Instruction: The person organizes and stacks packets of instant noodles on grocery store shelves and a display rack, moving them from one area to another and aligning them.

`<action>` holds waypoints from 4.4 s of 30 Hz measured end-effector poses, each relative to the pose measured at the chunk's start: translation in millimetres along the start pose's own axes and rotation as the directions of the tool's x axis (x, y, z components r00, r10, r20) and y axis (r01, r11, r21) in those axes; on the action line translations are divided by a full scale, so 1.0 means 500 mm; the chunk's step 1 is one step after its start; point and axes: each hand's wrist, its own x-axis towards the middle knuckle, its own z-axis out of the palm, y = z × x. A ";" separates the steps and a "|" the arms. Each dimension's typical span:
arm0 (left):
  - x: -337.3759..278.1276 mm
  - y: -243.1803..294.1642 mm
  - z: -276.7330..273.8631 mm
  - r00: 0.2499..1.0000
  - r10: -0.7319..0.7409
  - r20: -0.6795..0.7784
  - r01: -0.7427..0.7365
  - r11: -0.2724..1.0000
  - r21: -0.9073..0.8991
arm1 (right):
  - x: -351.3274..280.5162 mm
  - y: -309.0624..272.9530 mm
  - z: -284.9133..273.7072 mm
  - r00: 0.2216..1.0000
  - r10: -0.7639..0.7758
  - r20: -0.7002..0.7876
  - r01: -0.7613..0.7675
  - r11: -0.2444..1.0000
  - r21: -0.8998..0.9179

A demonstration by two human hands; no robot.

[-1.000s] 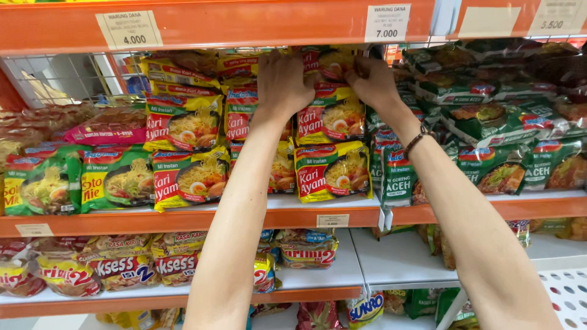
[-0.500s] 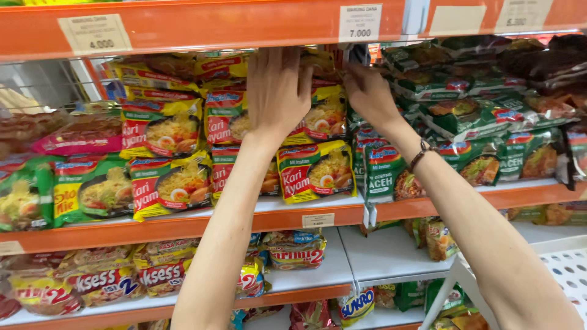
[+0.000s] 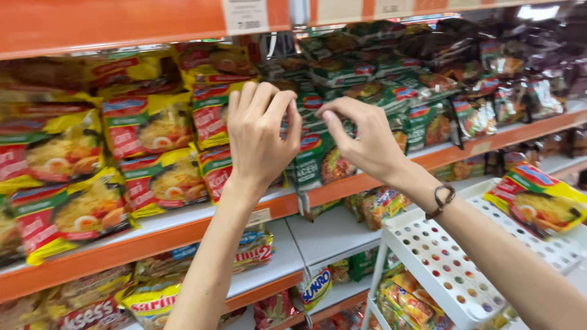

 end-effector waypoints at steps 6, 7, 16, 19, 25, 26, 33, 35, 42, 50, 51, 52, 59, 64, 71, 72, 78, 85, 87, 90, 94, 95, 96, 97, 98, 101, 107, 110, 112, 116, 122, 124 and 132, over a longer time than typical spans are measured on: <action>-0.003 0.112 0.046 1.000 0.015 -0.010 -0.016 0.994 -0.109 | -0.122 -0.054 -0.107 0.997 0.071 -0.021 -0.072 0.993 -0.091; -0.002 0.135 0.055 1.000 0.021 -0.017 -0.023 0.990 -0.140 | -0.140 -0.056 -0.130 0.996 0.087 -0.033 -0.090 0.989 -0.116; -0.047 0.309 0.146 1.000 -0.022 -0.019 0.014 0.938 -0.347 | -0.305 -0.035 -0.280 0.979 0.191 -0.068 -0.202 0.945 -0.257; -0.059 0.350 0.188 1.000 -0.002 -0.009 -0.002 0.914 -0.407 | -0.347 -0.021 -0.324 0.961 0.256 -0.100 -0.275 0.919 -0.284; -0.054 0.424 0.271 0.999 0.028 -0.022 -0.036 0.874 -0.484 | -0.433 0.014 -0.406 0.924 0.350 -0.154 -0.382 0.862 -0.334; -0.053 0.437 0.286 0.999 0.039 -0.020 -0.044 0.866 -0.499 | -0.447 0.020 -0.421 0.915 0.368 -0.165 -0.403 0.848 -0.343; -0.045 0.524 0.391 0.997 0.081 0.017 -0.056 0.812 -0.582 | -0.516 0.035 -0.509 0.877 0.407 -0.255 -0.479 0.784 -0.395; -0.039 0.549 0.416 0.995 0.094 0.017 -0.065 0.797 -0.601 | -0.540 0.044 -0.533 0.864 0.423 -0.273 -0.503 0.756 -0.418; -0.040 0.628 0.516 0.990 0.113 0.089 -0.024 0.737 -0.675 | -0.619 0.091 -0.591 0.798 0.499 -0.339 -0.602 0.634 -0.485; -0.079 0.671 0.673 0.480 0.074 0.874 0.753 0.476 -0.454 | -0.684 0.181 -0.620 0.690 0.627 -0.362 -0.697 0.439 -0.567; -0.084 0.671 0.688 0.426 0.080 0.901 0.785 0.463 -0.412 | -0.687 0.188 -0.619 0.675 0.645 -0.357 -0.703 0.417 -0.575; -0.095 0.673 0.702 0.427 0.073 0.901 0.786 0.464 -0.410 | -0.689 0.192 -0.618 0.679 0.643 -0.353 -0.700 0.423 -0.576; -0.204 0.706 0.812 0.316 0.155 0.936 0.814 0.463 -0.352 | -0.714 0.228 -0.606 0.556 0.784 -0.276 -0.757 0.341 -0.557; -0.187 0.713 0.766 0.294 0.125 0.948 0.841 0.437 -0.319 | -0.735 0.258 -0.597 0.568 0.766 -0.299 -0.763 0.355 -0.539; -0.148 0.660 0.676 0.495 -0.021 0.868 0.842 0.259 -0.474 | -0.658 0.196 -0.587 0.618 0.684 -0.388 -0.778 0.457 -0.431; -0.129 0.653 0.631 0.555 -0.062 0.830 0.819 0.218 -0.531 | -0.643 0.180 -0.586 0.622 0.673 -0.399 -0.779 0.483 -0.400; -0.121 0.558 0.510 0.656 -0.155 0.739 0.753 0.057 -0.656 | -0.523 0.091 -0.527 0.616 0.684 -0.392 -0.778 0.606 -0.166; -0.114 0.425 0.310 0.627 -0.248 0.739 0.778 0.154 -0.609 | -0.424 0.054 -0.440 0.676 0.709 -0.201 -0.736 0.664 -0.131; -0.119 0.384 0.252 0.633 -0.274 0.724 0.774 0.200 -0.601 | -0.396 0.048 -0.403 0.638 0.754 -0.153 -0.768 0.637 -0.065; -0.128 0.322 0.182 0.585 -0.349 0.732 0.811 0.223 -0.541 | -0.374 0.063 -0.344 0.703 0.706 -0.086 -0.710 0.704 -0.019; -0.154 0.228 0.103 0.626 -0.393 0.674 0.779 0.274 -0.564 | -0.303 0.051 -0.258 0.685 0.728 0.017 -0.719 0.673 0.171; -0.159 0.206 0.083 0.629 -0.422 0.653 0.776 0.283 -0.563 | -0.285 0.051 -0.237 0.705 0.708 0.041 -0.703 0.690 0.175; -0.165 0.186 0.062 0.630 -0.452 0.632 0.774 0.290 -0.563 | -0.268 0.050 -0.218 0.723 0.688 0.065 -0.687 0.705 0.176; -0.162 0.170 0.037 0.626 -0.470 0.622 0.777 0.304 -0.552 | -0.231 0.023 -0.200 0.733 0.675 0.083 -0.677 0.711 0.189; -0.159 0.155 0.013 0.621 -0.507 0.598 0.780 0.325 -0.534 | -0.195 -0.003 -0.184 0.692 0.711 0.125 -0.720 0.667 0.194; -0.161 0.108 -0.044 0.593 -0.604 0.533 0.793 0.325 -0.515 | -0.114 -0.045 -0.135 0.684 0.698 0.214 -0.730 0.651 0.211; -0.173 0.016 -0.138 0.555 -0.744 0.372 0.806 0.371 -0.462 | -0.020 -0.077 -0.025 0.715 0.613 0.337 -0.699 0.645 0.309; -0.177 -0.019 -0.192 0.542 -0.786 0.299 0.806 0.385 -0.449 | 0.019 -0.129 0.018 0.705 0.602 0.375 -0.705 0.654 0.275; -0.179 -0.033 -0.229 0.529 -0.807 0.263 0.812 0.392 -0.432 | 0.036 -0.154 0.043 0.693 0.602 0.397 -0.712 0.659 0.243; -0.183 -0.044 -0.283 0.561 -0.782 0.271 0.801 0.430 -0.418 | 0.032 -0.148 0.082 0.688 0.602 0.406 -0.707 0.683 0.183; -0.170 -0.047 -0.302 0.594 -0.765 0.251 0.778 0.466 -0.421 | 0.047 -0.171 0.080 0.725 0.552 0.412 -0.662 0.723 0.197; -0.170 -0.049 -0.296 0.604 -0.757 0.250 0.767 0.468 -0.439 | 0.050 -0.178 0.073 0.715 0.571 0.402 -0.668 0.727 0.156; -0.142 -0.034 -0.259 0.608 -0.729 0.316 0.780 0.474 -0.409 | 0.038 -0.148 0.024 0.774 0.492 0.399 -0.604 0.763 0.230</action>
